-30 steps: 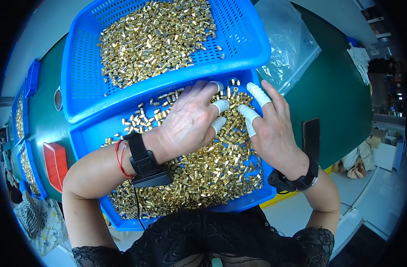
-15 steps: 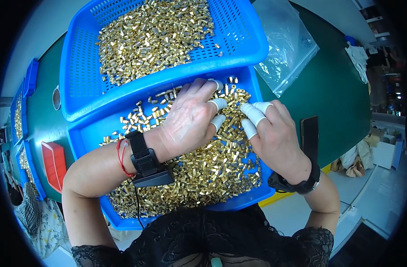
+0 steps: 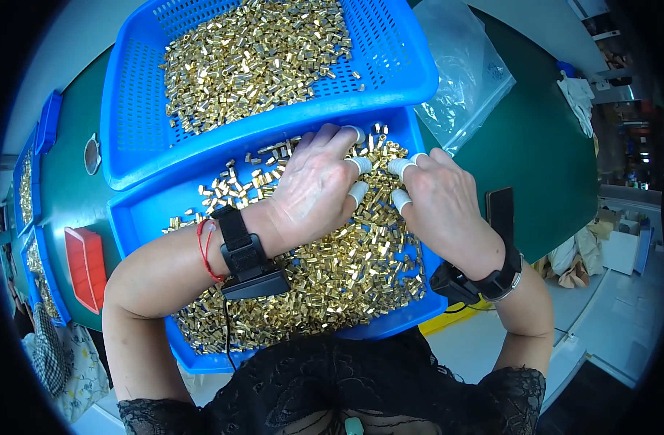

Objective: The person sorts through small brass components in a blue tray, picking up individual pieces to inspect them. They then assemble some components together before placing them into a separate blue basket.

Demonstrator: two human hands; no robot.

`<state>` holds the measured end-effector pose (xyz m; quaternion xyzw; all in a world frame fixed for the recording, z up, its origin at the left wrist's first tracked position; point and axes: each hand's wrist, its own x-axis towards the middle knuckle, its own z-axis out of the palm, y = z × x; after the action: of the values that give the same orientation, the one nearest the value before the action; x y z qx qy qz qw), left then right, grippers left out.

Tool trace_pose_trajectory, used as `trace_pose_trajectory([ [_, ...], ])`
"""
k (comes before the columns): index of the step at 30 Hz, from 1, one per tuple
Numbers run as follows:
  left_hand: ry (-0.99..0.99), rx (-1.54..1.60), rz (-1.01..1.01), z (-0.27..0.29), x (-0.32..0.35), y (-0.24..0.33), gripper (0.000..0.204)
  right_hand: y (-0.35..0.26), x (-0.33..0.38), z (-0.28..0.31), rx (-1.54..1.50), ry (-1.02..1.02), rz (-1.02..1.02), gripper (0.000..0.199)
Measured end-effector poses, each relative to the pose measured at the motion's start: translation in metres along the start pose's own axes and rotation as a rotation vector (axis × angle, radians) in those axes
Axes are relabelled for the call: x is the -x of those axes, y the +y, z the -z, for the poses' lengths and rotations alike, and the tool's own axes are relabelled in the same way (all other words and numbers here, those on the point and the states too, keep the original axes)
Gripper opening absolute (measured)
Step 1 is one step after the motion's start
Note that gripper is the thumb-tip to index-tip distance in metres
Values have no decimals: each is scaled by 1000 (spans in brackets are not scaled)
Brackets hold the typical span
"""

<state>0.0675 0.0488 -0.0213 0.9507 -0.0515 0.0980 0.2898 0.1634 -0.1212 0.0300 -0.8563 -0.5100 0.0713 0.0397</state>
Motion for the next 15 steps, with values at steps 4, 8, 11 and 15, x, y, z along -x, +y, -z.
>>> trace_pose_trajectory([
  [4, 14, -12, -12, -1, 0, 1, 14, 0, -3, 0, 3, -10, -6, 13],
  [8, -57, -28, 27, 1, -1, 3, 22, 1, -5, -1, 28, -21, 3, 13],
  [11, -72, -30, 25, 1, -2, 2, 22, 1, -5, -1, 33, -26, 23, 12],
  [15, 52, 1, -29, -3, -1, 1, 13, 2, -6, 2, 31, -35, 37, 11],
])
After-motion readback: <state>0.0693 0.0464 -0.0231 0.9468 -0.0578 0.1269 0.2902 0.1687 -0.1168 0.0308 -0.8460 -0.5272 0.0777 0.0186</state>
